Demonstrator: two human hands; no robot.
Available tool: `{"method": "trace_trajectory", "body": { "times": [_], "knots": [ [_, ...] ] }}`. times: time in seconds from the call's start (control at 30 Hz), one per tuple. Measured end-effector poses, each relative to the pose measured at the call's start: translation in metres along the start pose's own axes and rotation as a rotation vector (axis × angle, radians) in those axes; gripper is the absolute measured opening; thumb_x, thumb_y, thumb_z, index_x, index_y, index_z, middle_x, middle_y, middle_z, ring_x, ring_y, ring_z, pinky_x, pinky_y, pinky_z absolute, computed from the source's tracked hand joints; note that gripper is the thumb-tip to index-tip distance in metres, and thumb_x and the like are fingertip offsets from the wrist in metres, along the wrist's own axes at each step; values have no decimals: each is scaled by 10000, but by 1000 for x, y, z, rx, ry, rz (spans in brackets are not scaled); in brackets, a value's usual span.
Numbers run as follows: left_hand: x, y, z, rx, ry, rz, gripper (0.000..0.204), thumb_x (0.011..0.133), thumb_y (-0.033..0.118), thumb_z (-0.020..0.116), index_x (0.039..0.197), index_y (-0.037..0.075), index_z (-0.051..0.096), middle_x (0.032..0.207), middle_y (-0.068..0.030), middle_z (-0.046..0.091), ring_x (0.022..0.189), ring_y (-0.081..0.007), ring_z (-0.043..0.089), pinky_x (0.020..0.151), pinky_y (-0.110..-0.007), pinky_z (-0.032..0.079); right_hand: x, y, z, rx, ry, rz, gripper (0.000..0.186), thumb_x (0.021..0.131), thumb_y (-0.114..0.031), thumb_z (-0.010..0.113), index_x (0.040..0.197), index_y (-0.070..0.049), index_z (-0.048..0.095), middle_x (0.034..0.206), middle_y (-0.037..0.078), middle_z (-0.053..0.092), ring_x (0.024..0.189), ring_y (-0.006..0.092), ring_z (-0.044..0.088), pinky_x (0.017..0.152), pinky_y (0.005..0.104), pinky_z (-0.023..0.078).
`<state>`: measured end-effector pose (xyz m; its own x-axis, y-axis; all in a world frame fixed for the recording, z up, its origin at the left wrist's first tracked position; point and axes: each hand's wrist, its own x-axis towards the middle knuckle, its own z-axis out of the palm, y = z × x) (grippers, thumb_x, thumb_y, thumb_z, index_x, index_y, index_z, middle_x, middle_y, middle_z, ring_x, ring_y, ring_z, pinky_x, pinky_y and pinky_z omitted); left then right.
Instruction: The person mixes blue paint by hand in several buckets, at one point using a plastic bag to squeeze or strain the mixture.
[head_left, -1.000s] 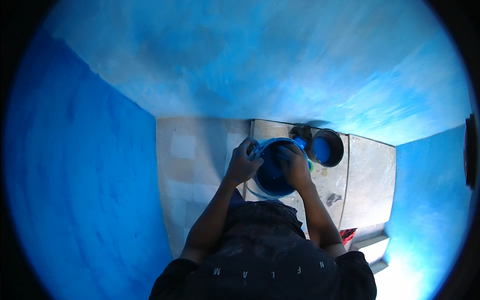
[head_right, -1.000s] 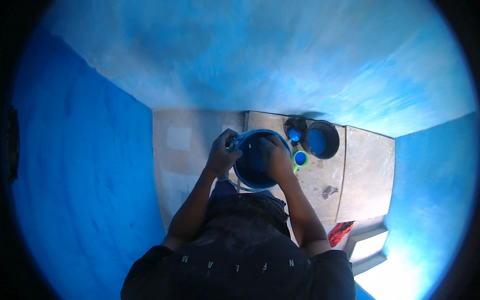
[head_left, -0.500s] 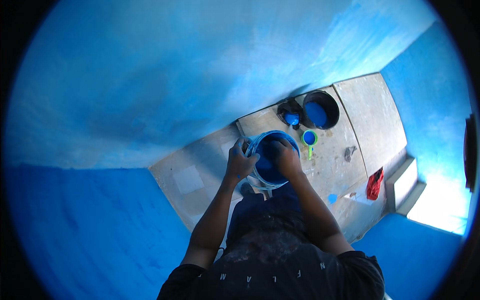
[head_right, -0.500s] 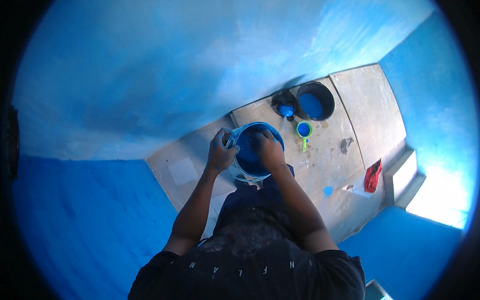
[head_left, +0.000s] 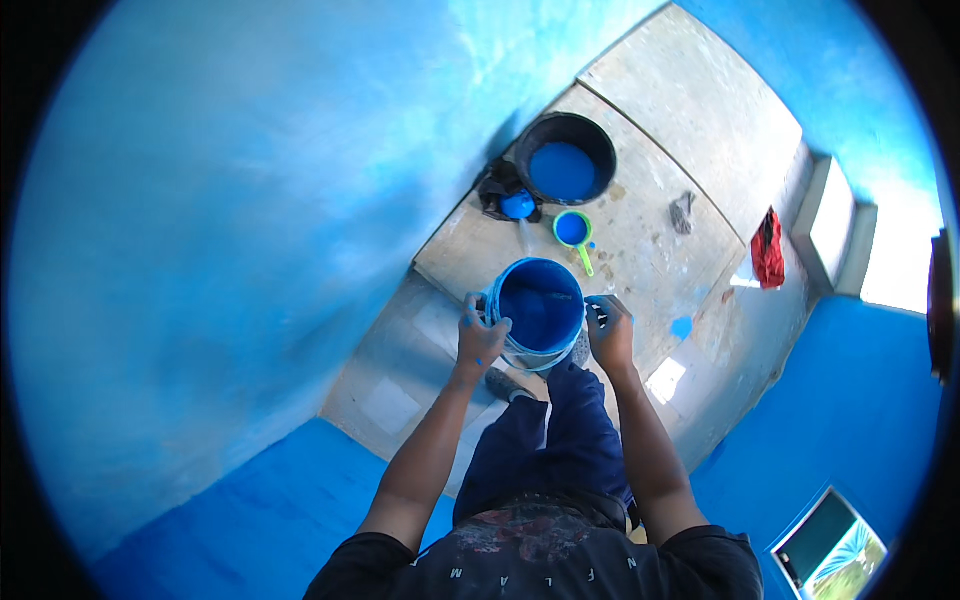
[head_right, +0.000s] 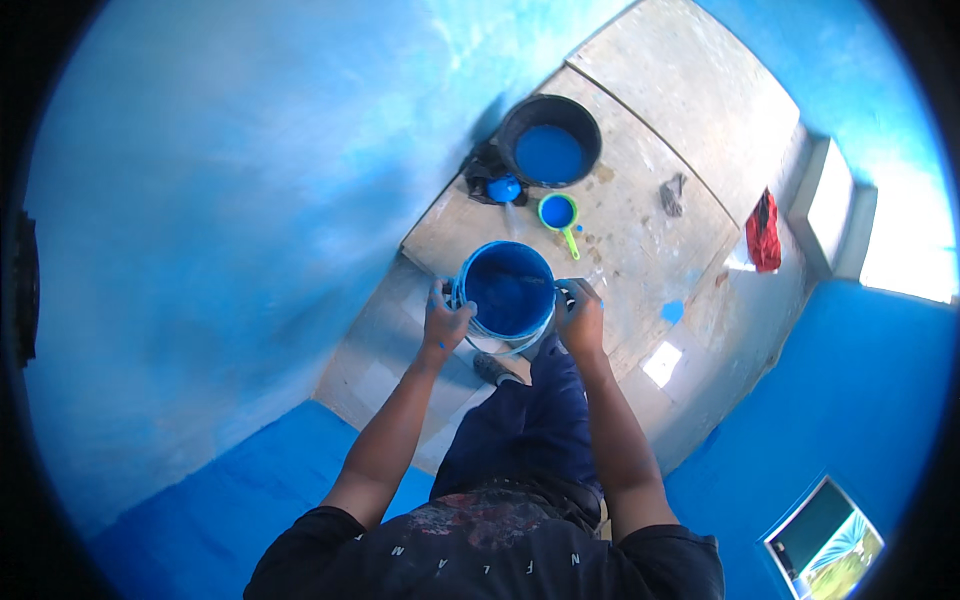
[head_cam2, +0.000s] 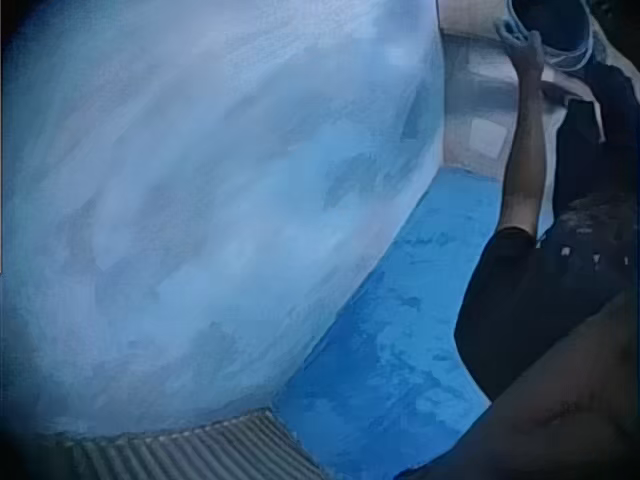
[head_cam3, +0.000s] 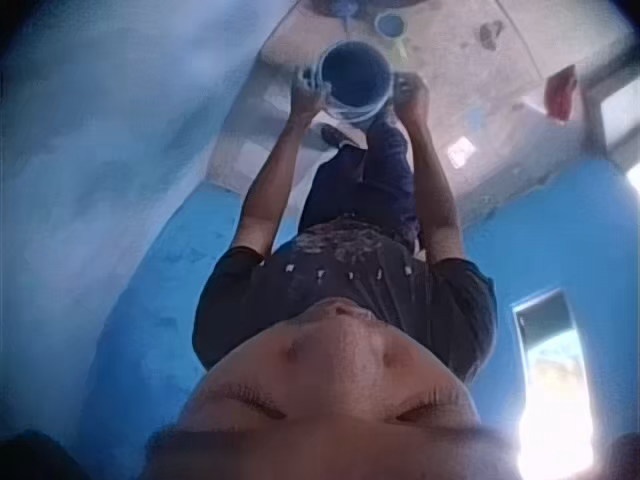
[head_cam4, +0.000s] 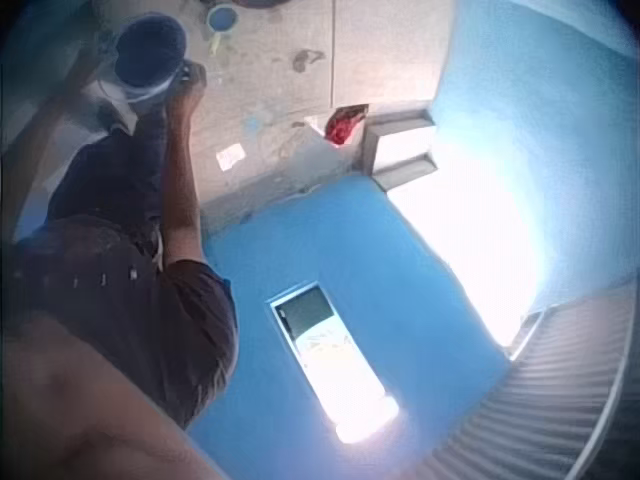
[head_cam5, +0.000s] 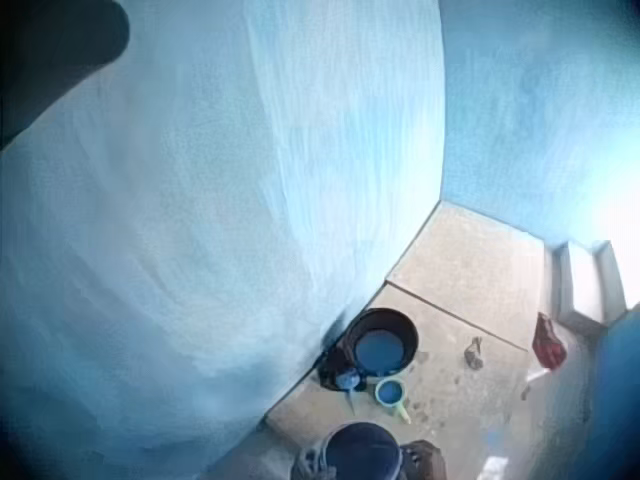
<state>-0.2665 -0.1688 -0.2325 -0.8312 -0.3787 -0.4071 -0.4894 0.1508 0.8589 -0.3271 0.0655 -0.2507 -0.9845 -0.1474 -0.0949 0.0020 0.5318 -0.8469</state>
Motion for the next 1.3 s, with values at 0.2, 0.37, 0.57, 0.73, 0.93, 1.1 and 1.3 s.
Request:
{"method": "trace_trajectory", "body": {
  "times": [0.2, 0.37, 0.57, 0.73, 0.93, 1.1, 1.3],
  "knots": [
    [64, -28, 56, 26, -87, -45, 414, 723, 45, 663, 1104, -1, 509, 996, -115, 592, 904, -215, 588, 849, -355, 490, 37, 116, 4, 73, 41, 235, 232, 842, -89, 726, 1051, 5, 694, 997, 157, 694, 746, 248, 695, 680, 344, 550],
    [116, -79, 97, -51, -173, -190, 429, 688, 45, 652, 1095, 30, 516, 994, -95, 586, 924, -204, 566, 871, -345, 475, 72, 198, 22, 27, -53, 218, 354, 830, -155, 760, 1140, -13, 664, 1032, 171, 689, 759, 259, 689, 712, 360, 550],
    [211, -179, 120, 49, -369, -168, 471, 719, 63, 646, 1162, 32, 490, 1003, -109, 589, 941, -216, 585, 861, -354, 488, 111, 260, 80, -187, -50, -24, 345, 801, -95, 715, 1138, -45, 664, 1065, 151, 658, 969, 326, 647, 806, 407, 545],
    [286, -238, 129, 467, -404, 141, 564, 729, 119, 665, 1240, -15, 467, 1103, -219, 620, 990, -325, 626, 880, -428, 496, 148, 309, 178, -496, -376, -425, 342, 837, -115, 626, 1168, -36, 663, 1092, 189, 662, 1004, 337, 655, 843, 417, 551],
    [356, -205, 134, 701, -785, 146, 492, 750, 166, 661, 1180, 22, 470, 1038, -209, 605, 938, -289, 620, 845, -419, 478, 180, 355, 270, -719, -620, -493, 143, 849, -117, 590, 915, -46, 695, 1022, 196, 683, 952, 318, 691, 772, 437, 565],
    [396, -221, 136, 874, -848, 83, 450, 772, 157, 647, 1173, 38, 480, 870, -166, 624, 825, -282, 635, 771, -420, 480, 212, 362, 266, -667, -599, -656, 101, 816, -114, 621, 864, -67, 697, 939, 192, 691, 917, 308, 699, 761, 441, 564],
    [409, -237, 123, 900, -728, -6, 386, 814, 171, 621, 1164, 45, 519, 876, -157, 660, 840, -262, 657, 751, -399, 491, 257, 325, 220, -572, -761, -557, 181, 788, -169, 714, 903, -29, 716, 945, 172, 705, 921, 313, 695, 830, 405, 549]
  ]
}}
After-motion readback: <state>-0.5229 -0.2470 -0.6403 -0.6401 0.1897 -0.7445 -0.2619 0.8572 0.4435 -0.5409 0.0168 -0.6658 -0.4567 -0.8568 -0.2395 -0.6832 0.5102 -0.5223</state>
